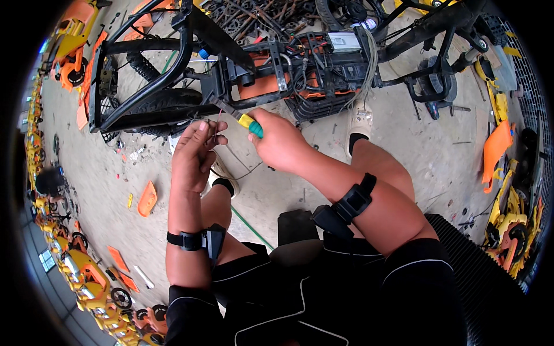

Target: The person uses pliers to strip insulation from wires on an electric scooter frame while sitting on the floor of a warehouse.

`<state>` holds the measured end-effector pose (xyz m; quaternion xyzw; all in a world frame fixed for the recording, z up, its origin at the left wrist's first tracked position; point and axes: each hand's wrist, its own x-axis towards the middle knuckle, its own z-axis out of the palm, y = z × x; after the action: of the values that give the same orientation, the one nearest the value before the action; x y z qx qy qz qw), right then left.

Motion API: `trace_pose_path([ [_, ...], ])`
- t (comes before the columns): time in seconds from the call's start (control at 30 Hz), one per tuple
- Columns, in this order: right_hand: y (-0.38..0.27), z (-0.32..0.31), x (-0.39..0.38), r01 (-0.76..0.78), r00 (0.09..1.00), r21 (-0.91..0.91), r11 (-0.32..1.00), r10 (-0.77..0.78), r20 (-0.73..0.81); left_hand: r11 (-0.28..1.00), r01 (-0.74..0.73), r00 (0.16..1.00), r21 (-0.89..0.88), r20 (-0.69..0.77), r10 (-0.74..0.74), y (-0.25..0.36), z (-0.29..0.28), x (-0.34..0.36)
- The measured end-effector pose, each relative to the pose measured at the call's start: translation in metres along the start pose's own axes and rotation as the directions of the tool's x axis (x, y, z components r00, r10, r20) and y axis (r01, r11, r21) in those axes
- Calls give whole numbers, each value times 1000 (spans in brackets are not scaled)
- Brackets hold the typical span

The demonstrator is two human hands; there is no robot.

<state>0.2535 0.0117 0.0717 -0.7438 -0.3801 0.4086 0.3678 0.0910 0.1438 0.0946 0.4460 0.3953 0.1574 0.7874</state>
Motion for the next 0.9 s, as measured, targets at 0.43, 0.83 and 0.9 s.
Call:
trace_pose_path([
  [0.43, 2, -8, 8, -143, 988, 14, 990, 142, 68, 992, -28, 999, 121, -20, 31, -3, 2, 7],
  [0.83, -1, -13, 7, -261, 937, 80, 962, 232, 262, 974, -86, 995, 207, -37, 96, -4, 7, 8],
  [0.9, -4, -15, 6, -291, 925, 101, 951, 253, 283, 965, -104, 992, 241, -40, 116, -5, 7, 8],
])
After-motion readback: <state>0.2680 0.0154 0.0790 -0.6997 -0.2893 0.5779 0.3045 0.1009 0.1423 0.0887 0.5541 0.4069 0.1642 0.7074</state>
